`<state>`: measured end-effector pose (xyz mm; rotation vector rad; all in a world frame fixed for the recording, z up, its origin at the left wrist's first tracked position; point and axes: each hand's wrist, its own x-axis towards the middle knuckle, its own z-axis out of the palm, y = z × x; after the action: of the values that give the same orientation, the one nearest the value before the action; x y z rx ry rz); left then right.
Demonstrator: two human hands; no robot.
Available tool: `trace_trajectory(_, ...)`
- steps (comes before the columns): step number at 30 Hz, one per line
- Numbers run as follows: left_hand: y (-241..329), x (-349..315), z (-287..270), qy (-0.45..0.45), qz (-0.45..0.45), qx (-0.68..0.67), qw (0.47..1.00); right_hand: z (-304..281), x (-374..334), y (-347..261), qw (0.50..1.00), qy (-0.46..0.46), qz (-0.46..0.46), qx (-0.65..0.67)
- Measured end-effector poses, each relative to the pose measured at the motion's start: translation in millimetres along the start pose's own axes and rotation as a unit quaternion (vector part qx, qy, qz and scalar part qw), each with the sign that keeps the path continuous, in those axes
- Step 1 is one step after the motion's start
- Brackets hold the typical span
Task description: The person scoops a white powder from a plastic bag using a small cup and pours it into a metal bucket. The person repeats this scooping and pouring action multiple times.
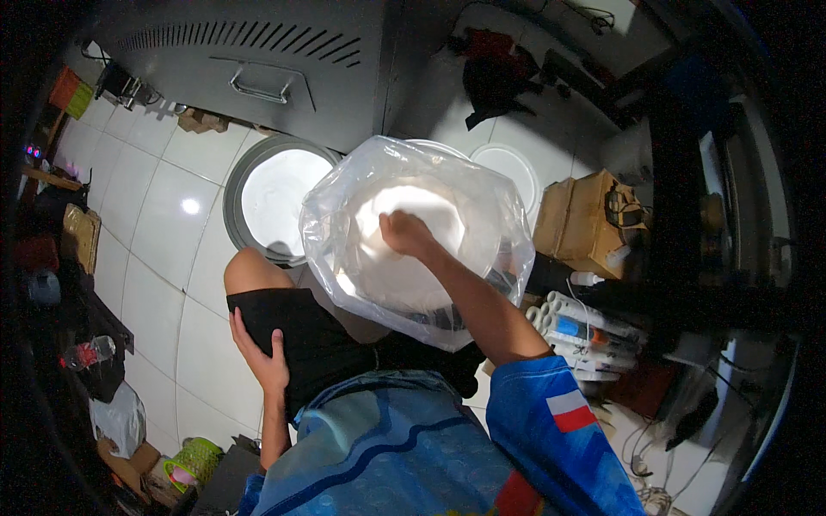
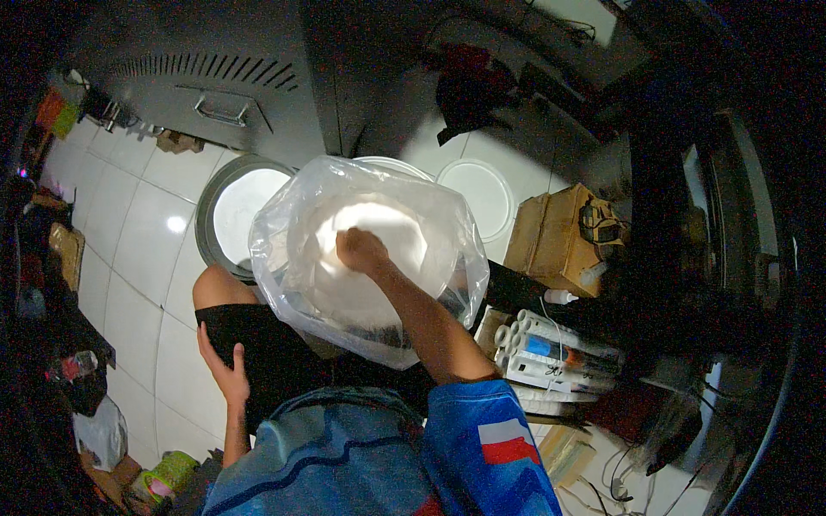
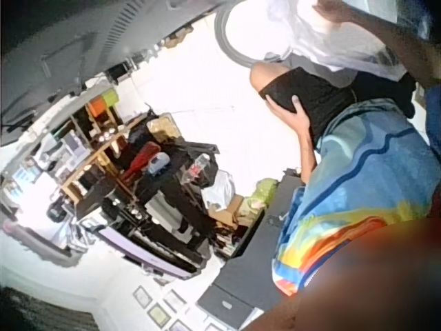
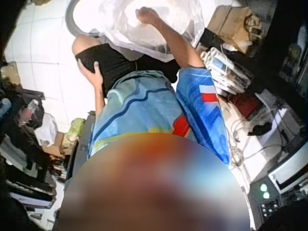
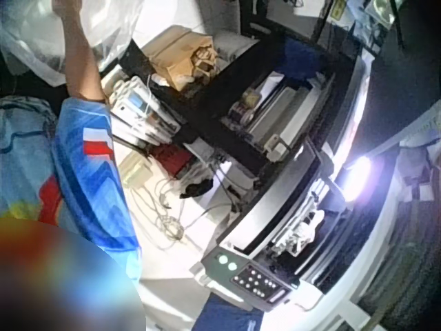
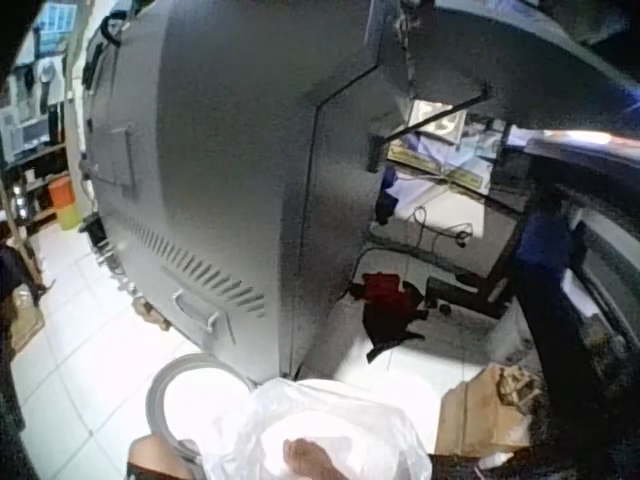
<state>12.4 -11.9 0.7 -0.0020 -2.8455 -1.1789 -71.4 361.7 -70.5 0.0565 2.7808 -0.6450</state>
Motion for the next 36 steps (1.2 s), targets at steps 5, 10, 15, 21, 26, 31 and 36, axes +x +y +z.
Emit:
trace_trajectory(5, 2, 1, 1, 0.002, 0.007, 0.001, 1.000, -5, 0, 20, 0.993, -0.100, -0.047, -0.027)
trace_trajectory(10, 1, -3, -1, 0.000, -0.002, -0.002, 1.000, -2, 37, 28, 0.980, 0.177, 0.088, 0.026)
trace_trajectory(15, 2, -1, -3, 0.002, -0.002, 0.002, 1.000, 13, -4, -2, 0.986, 0.003, -0.129, -0.110)
trace_trajectory(21, 3, -1, -3, 0.012, -0.002, -0.010, 1.000, -53, -20, 3, 0.996, -0.043, 0.038, -0.075)
trace_trajectory(26, 1, -1, -6, 0.003, -0.011, -0.011, 1.000, -80, 11, 14, 0.990, 0.013, 0.015, -0.140)
trace_trajectory(31, 3, 0, -9, 0.005, -0.024, -0.012, 1.000, -71, -13, 32, 0.983, -0.033, 0.038, -0.178)
trace_trajectory(36, 2, 2, -8, 0.007, -0.032, -0.013, 0.999, -55, -46, 14, 0.948, -0.185, -0.022, -0.259)
